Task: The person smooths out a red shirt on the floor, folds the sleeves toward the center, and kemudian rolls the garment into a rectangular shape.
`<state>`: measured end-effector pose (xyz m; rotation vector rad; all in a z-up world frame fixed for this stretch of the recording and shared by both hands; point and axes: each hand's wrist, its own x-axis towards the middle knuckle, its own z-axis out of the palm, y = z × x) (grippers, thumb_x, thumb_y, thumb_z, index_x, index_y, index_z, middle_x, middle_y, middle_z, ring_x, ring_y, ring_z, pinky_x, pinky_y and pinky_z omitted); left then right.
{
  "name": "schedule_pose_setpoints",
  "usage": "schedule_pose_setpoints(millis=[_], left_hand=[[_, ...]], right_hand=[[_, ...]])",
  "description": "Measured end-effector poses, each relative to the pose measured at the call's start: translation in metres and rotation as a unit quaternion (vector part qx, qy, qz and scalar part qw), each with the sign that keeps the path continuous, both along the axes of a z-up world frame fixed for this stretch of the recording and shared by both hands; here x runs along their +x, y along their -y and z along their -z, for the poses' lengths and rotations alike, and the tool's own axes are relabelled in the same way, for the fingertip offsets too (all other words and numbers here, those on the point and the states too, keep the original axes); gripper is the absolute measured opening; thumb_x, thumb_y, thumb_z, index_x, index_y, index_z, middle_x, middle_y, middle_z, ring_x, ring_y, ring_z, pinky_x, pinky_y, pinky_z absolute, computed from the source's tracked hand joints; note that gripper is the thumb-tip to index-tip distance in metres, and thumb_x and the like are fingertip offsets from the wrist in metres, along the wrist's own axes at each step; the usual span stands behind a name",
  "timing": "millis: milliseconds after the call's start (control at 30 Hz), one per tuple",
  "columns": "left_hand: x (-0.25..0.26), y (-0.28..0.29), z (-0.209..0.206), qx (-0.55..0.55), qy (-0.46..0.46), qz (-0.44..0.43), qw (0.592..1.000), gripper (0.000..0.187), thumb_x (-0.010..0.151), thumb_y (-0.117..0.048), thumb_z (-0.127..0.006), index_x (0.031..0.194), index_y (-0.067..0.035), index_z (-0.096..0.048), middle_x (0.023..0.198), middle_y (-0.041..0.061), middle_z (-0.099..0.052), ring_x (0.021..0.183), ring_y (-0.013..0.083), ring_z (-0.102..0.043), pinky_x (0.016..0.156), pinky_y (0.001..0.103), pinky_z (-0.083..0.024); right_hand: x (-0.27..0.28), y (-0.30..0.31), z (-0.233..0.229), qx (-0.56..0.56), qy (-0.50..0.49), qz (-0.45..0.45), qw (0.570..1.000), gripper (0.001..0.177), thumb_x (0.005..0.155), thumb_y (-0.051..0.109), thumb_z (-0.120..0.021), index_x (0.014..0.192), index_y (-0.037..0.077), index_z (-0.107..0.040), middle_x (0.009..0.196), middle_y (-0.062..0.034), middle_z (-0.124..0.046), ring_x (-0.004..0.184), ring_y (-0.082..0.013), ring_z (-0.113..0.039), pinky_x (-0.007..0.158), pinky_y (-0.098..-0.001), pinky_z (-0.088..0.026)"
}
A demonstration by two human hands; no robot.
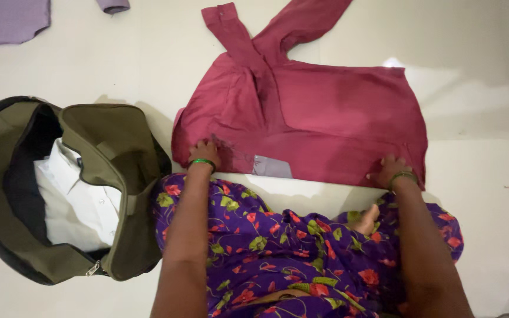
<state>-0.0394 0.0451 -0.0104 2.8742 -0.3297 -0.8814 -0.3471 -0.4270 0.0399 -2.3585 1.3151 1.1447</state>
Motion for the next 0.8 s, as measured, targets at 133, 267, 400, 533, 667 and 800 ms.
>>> schedule_pose_setpoints(millis=[133, 267, 400, 533, 667, 800], left_hand=[[0.019, 0.007, 0.011, 0.021, 0.072, 0.051, 0.996, 0.043, 0.097, -0.043, -0.062, 0.123, -0.010, -0.071, 0.123, 0.020, -0.071, 0.113, 0.0375, -0.069, 0.096, 0.048, -0.056], [0.017, 0.024, 0.012, -0.119, 0.052, -0.006, 0.991, 0.037, 0.091, -0.046, -0.070, 0.109, -0.015, -0.078, 0.106, 0.018, -0.075, 0.101, 0.0372, -0.072, 0.088, 0.049, -0.057], [0.016, 0.038, 0.015, -0.251, -0.004, -0.027, 0.968, 0.028, 0.085, -0.038, -0.075, 0.099, -0.015, -0.079, 0.101, 0.018, -0.075, 0.099, 0.0368, -0.071, 0.087, 0.047, -0.057], [0.013, 0.030, 0.012, -0.218, -0.028, -0.021, 0.975, 0.029, 0.072, -0.026, -0.084, 0.092, -0.010, -0.070, 0.097, 0.017, -0.075, 0.096, 0.0355, -0.072, 0.085, 0.047, -0.057], [0.013, 0.036, 0.005, -0.142, -0.036, -0.010, 0.989, 0.042, 0.069, -0.026, -0.090, 0.098, -0.012, -0.063, 0.105, 0.017, -0.072, 0.104, 0.0374, -0.068, 0.089, 0.049, -0.055], [0.012, 0.041, -0.007, -0.095, -0.064, -0.015, 0.993, 0.053, 0.070, -0.031, -0.092, 0.108, -0.015, -0.059, 0.115, 0.016, -0.070, 0.112, 0.0379, -0.066, 0.093, 0.051, -0.053]], right_hand=[[0.017, 0.010, 0.001, 0.022, 0.079, -0.050, 0.995, 0.057, 0.095, 0.050, -0.067, 0.131, 0.006, -0.067, 0.133, -0.0204, -0.064, 0.125, -0.0375, -0.062, 0.107, -0.0500, -0.049], [0.069, 0.029, 0.031, 0.010, 0.283, -0.078, 0.956, 0.055, 0.097, 0.051, -0.069, 0.120, 0.001, -0.071, 0.111, -0.0229, -0.071, 0.100, -0.0389, -0.069, 0.086, -0.0492, -0.054], [0.175, -0.014, 0.057, 0.148, 0.488, -0.007, 0.860, 0.033, 0.093, 0.038, -0.074, 0.116, 0.014, -0.072, 0.113, -0.0033, -0.073, 0.105, -0.0182, -0.068, 0.091, -0.0351, -0.053], [0.294, -0.078, 0.039, 0.224, 0.533, -0.058, 0.814, 0.029, 0.093, 0.041, -0.074, 0.112, 0.018, -0.076, 0.122, -0.0075, -0.073, 0.115, -0.0216, -0.067, 0.101, -0.0371, -0.053], [0.379, -0.131, 0.026, 0.137, 0.582, -0.177, 0.782, 0.045, 0.087, 0.048, -0.076, 0.124, 0.023, -0.079, 0.146, -0.0195, -0.054, 0.139, -0.0368, -0.044, 0.114, -0.0572, -0.033], [0.420, -0.146, 0.024, 0.065, 0.436, -0.213, 0.872, 0.051, 0.083, 0.046, -0.074, 0.128, 0.022, -0.072, 0.148, -0.0165, -0.051, 0.138, -0.0360, -0.040, 0.108, -0.0666, -0.027]])
